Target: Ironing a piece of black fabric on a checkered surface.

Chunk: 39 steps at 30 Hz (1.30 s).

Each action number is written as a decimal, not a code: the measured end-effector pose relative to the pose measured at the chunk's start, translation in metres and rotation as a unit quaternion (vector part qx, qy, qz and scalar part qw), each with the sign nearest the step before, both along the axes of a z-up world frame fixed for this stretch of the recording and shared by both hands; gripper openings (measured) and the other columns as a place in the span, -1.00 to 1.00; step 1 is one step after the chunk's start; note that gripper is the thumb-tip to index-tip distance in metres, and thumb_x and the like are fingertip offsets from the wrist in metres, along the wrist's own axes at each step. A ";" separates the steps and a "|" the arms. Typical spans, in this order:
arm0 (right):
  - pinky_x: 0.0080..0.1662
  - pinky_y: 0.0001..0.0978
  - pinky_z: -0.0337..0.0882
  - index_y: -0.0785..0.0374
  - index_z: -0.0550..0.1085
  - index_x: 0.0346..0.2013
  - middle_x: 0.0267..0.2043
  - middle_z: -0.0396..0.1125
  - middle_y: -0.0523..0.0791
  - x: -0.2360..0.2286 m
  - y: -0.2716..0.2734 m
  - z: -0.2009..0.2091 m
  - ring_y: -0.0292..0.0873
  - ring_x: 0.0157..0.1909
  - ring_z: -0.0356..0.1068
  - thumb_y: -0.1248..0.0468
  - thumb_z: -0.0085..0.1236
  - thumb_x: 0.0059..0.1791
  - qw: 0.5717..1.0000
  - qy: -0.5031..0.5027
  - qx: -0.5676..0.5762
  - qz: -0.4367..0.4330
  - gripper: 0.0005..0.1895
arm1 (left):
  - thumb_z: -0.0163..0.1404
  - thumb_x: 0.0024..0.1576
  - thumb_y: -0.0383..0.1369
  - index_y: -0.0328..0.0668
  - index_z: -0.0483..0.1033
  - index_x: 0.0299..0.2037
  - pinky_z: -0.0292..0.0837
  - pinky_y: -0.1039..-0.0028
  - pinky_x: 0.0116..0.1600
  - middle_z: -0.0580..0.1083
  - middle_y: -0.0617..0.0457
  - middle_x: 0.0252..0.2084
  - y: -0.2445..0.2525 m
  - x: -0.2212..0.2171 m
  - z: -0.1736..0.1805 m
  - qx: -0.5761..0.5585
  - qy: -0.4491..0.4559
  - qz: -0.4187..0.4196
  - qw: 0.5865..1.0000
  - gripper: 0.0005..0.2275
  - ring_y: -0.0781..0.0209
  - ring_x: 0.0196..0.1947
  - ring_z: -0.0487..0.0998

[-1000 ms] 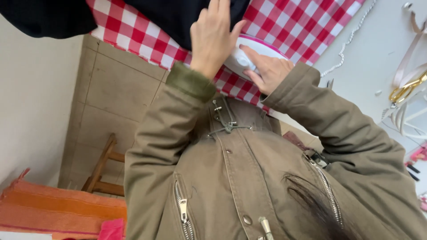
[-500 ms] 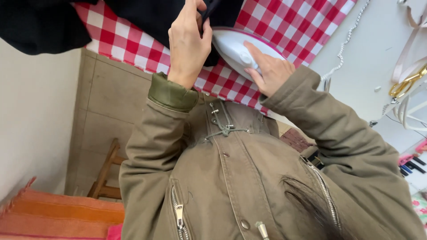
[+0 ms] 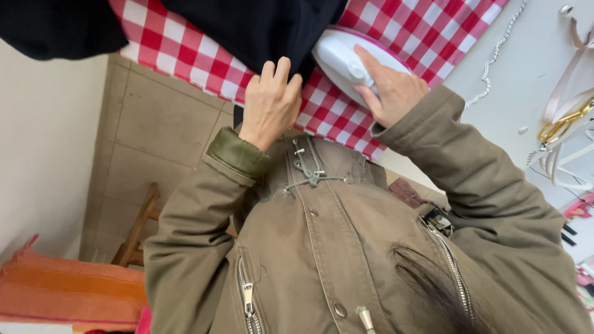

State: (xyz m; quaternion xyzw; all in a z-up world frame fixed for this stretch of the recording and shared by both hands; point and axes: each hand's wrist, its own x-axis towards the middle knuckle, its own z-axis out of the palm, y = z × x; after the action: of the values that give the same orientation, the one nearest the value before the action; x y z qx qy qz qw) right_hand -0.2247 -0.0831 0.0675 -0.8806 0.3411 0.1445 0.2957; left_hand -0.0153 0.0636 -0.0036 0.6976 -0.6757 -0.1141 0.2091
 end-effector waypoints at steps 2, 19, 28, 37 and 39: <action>-0.15 0.06 0.49 0.08 0.16 0.52 -0.12 0.50 0.11 0.003 0.001 -0.003 0.23 -0.23 0.51 0.09 0.15 0.11 1.000 0.005 0.002 0.008 -0.31 | 0.11 -0.01 -0.32 -0.17 0.43 -0.41 0.30 0.34 -0.34 0.31 -0.02 -0.19 0.000 0.001 0.016 -0.003 -0.021 0.006 1.000 -0.85 0.05 -0.25 0.38; -0.19 0.04 0.47 0.10 0.20 0.47 -0.16 0.49 0.07 0.010 0.009 -0.008 0.20 -0.23 0.50 0.10 0.16 0.09 0.999 -0.021 0.041 0.028 -0.33 | 0.06 -0.08 -0.44 -0.16 0.42 -0.67 0.21 0.41 -0.41 0.26 0.10 -0.51 0.021 -0.077 -0.017 0.139 -0.285 -0.032 0.948 -0.86 0.21 -0.47 0.33; -0.17 0.05 0.47 0.05 0.16 0.48 -0.11 0.50 0.04 0.008 0.015 -0.004 0.20 -0.20 0.50 0.11 0.14 0.08 0.998 -0.007 0.062 0.019 -0.31 | 0.05 -0.02 -0.42 -0.10 0.45 -0.50 0.32 0.43 -0.37 0.32 0.11 -0.42 0.021 -0.058 -0.022 0.111 -0.225 0.044 0.967 -0.95 0.18 -0.39 0.42; -0.16 0.06 0.48 0.07 0.12 0.51 -0.09 0.49 0.08 0.002 0.012 -0.010 0.21 -0.20 0.51 0.08 0.12 0.11 0.999 0.000 0.031 0.008 -0.30 | 0.07 0.02 -0.40 -0.10 0.42 -0.34 0.38 0.42 -0.35 0.33 0.08 -0.31 0.012 -0.029 -0.014 0.094 -0.165 0.088 0.978 -0.91 0.14 -0.30 0.44; -0.15 0.05 0.49 0.07 0.13 0.51 -0.10 0.49 0.09 -0.001 0.014 -0.011 0.21 -0.20 0.52 0.07 0.12 0.12 1.000 0.002 0.030 0.009 -0.30 | 0.08 0.02 -0.41 -0.11 0.42 -0.35 0.38 0.41 -0.37 0.33 0.07 -0.31 0.017 -0.031 -0.011 0.101 -0.141 0.090 0.981 -0.91 0.13 -0.31 0.44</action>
State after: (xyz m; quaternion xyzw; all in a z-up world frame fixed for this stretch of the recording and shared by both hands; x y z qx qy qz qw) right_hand -0.2255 -0.0693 0.0569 -0.8740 0.3297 0.1592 0.3195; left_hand -0.0461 0.0807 -0.0147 0.7825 -0.6175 -0.0634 0.0497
